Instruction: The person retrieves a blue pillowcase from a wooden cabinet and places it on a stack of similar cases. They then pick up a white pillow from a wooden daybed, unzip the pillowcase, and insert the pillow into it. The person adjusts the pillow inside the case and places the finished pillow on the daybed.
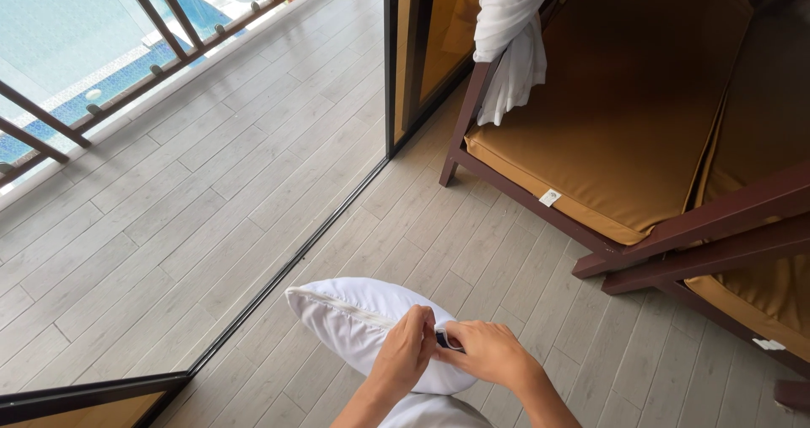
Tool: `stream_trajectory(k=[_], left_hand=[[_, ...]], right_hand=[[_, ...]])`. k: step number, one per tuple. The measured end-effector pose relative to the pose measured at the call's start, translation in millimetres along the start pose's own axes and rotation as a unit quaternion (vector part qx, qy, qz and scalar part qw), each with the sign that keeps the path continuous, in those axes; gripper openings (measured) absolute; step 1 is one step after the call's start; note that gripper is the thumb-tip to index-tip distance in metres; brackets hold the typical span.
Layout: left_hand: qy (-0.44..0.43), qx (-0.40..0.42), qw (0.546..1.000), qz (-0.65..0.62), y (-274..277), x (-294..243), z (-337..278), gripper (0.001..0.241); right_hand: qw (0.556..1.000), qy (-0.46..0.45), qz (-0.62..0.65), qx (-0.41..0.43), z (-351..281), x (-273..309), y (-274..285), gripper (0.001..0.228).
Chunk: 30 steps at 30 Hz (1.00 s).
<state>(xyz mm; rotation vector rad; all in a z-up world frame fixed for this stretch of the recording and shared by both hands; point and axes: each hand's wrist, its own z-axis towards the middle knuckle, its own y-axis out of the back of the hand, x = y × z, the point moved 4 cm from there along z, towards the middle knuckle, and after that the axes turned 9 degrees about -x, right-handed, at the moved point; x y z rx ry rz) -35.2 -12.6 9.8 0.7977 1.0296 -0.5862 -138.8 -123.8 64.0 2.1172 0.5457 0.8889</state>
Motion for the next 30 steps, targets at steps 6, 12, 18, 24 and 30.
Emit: stream_trajectory(k=[6, 12, 18, 24, 30], left_hand=[[-0.007, 0.017, 1.000, 0.003, 3, 0, 0, 0.022], [-0.020, 0.022, 1.000, 0.008, 5, 8, 9, 0.022], [0.003, 0.036, 0.999, -0.007, 7, 0, 32, 0.024], [-0.022, 0.106, 0.994, -0.016, -15, -19, 36, 0.022], [-0.037, 0.116, 0.993, -0.006, -12, -23, 32, 0.023]], right_hand=[[0.997, 0.070, 0.004, -0.029, 6, -14, -27, 0.032], [0.987, 0.133, 0.057, -0.072, -8, -17, -6, 0.030], [0.988, 0.079, 0.111, -0.079, -26, -38, 13, 0.035], [0.973, 0.059, 0.164, -0.153, -30, -16, 42, 0.036], [0.985, 0.011, 0.095, -0.145, -3, -31, -13, 0.033]])
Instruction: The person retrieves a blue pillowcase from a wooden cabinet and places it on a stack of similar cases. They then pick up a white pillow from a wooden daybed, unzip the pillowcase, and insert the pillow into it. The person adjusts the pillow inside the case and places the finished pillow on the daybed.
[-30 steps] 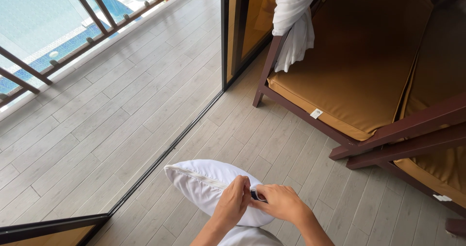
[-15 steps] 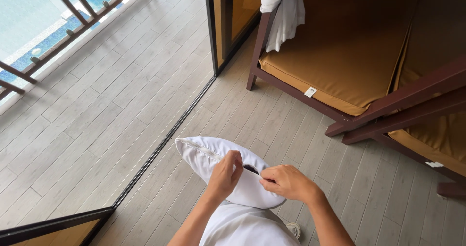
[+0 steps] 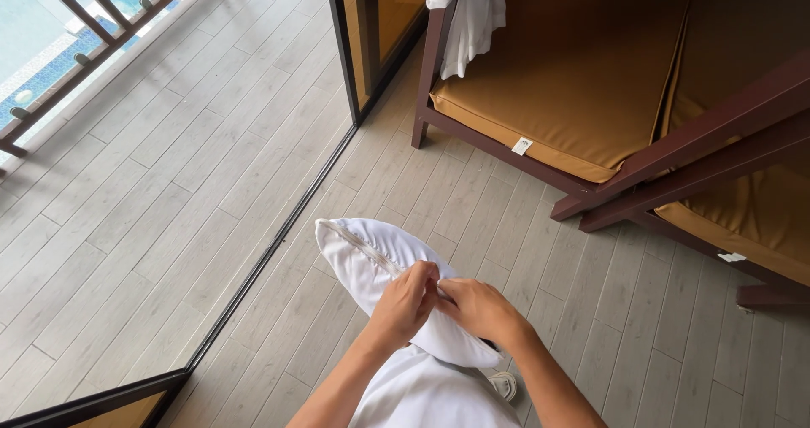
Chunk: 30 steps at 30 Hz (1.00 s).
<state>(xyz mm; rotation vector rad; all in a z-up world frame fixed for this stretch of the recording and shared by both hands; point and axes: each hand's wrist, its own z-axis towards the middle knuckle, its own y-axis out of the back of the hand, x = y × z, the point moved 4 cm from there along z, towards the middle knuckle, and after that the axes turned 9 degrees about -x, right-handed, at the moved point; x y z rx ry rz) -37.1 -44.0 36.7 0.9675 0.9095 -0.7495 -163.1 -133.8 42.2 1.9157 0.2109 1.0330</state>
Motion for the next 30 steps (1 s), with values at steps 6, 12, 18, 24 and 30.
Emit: stream_trajectory(k=[6, 12, 18, 24, 30], left_hand=[[-0.016, -0.023, 1.000, -0.003, 17, 2, -6, 0.020], [-0.025, -0.054, 0.998, 0.014, 25, 4, -4, 0.023], [-0.027, -0.081, 0.996, 0.031, 26, 10, 4, 0.023], [-0.038, -0.056, 0.997, 0.033, 21, 0, 12, 0.021], [-0.049, -0.013, 0.998, 0.026, 3, -7, 10, 0.021]], right_hand=[[0.997, 0.045, 0.016, 0.060, -7, 14, 3, 0.038], [0.994, 0.047, 0.024, 0.090, -8, 17, 11, 0.045], [0.992, 0.066, 0.068, 0.082, -14, 9, 22, 0.042], [0.995, 0.038, 0.075, 0.057, -17, -3, 32, 0.041], [0.995, 0.001, 0.087, -0.045, -1, 4, 23, 0.041]])
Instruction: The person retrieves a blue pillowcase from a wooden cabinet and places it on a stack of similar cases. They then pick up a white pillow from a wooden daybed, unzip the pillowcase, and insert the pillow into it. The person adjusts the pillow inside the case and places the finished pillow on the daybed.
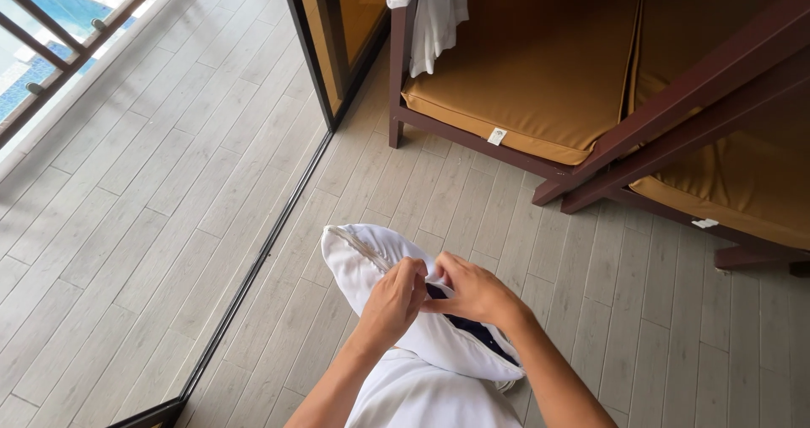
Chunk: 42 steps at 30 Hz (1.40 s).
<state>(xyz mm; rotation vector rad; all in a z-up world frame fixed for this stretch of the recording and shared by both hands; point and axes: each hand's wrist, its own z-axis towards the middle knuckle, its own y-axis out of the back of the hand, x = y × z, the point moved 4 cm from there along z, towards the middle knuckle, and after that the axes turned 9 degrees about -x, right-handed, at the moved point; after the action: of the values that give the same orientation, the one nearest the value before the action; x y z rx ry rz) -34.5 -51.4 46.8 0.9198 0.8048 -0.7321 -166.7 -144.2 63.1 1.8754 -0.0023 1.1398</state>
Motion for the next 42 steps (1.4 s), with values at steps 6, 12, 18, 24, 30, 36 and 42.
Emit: stream_trajectory(k=[6, 12, 18, 24, 30, 36, 42], left_hand=[[-0.033, 0.004, 0.999, -0.006, 6, 6, 5, 0.025], [-0.014, -0.077, 0.996, 0.036, 34, 15, 13, 0.021], [-0.035, -0.052, 0.998, 0.033, 26, 1, 11, 0.022], [-0.056, -0.076, 0.994, 0.056, 38, -6, 10, 0.022], [-0.071, -0.141, 0.982, 0.107, 57, -10, 14, 0.020], [-0.069, -0.090, 0.990, 0.086, 47, -19, 17, 0.021], [-0.099, -0.126, 0.981, 0.112, 54, -22, 25, 0.025]], right_hand=[[0.998, 0.047, -0.044, 0.023, 3, -21, -30, 0.033], [0.994, 0.021, -0.044, 0.094, 3, -7, -19, 0.044], [0.998, 0.032, -0.044, 0.021, 24, 31, -10, 0.035], [0.994, 0.110, 0.000, 0.000, 30, 12, -30, 0.031], [0.995, 0.089, 0.010, 0.035, 28, 16, -33, 0.044], [0.989, 0.133, 0.050, -0.032, 36, 29, -30, 0.039], [0.979, 0.175, 0.096, -0.050, 39, 18, -36, 0.034]])
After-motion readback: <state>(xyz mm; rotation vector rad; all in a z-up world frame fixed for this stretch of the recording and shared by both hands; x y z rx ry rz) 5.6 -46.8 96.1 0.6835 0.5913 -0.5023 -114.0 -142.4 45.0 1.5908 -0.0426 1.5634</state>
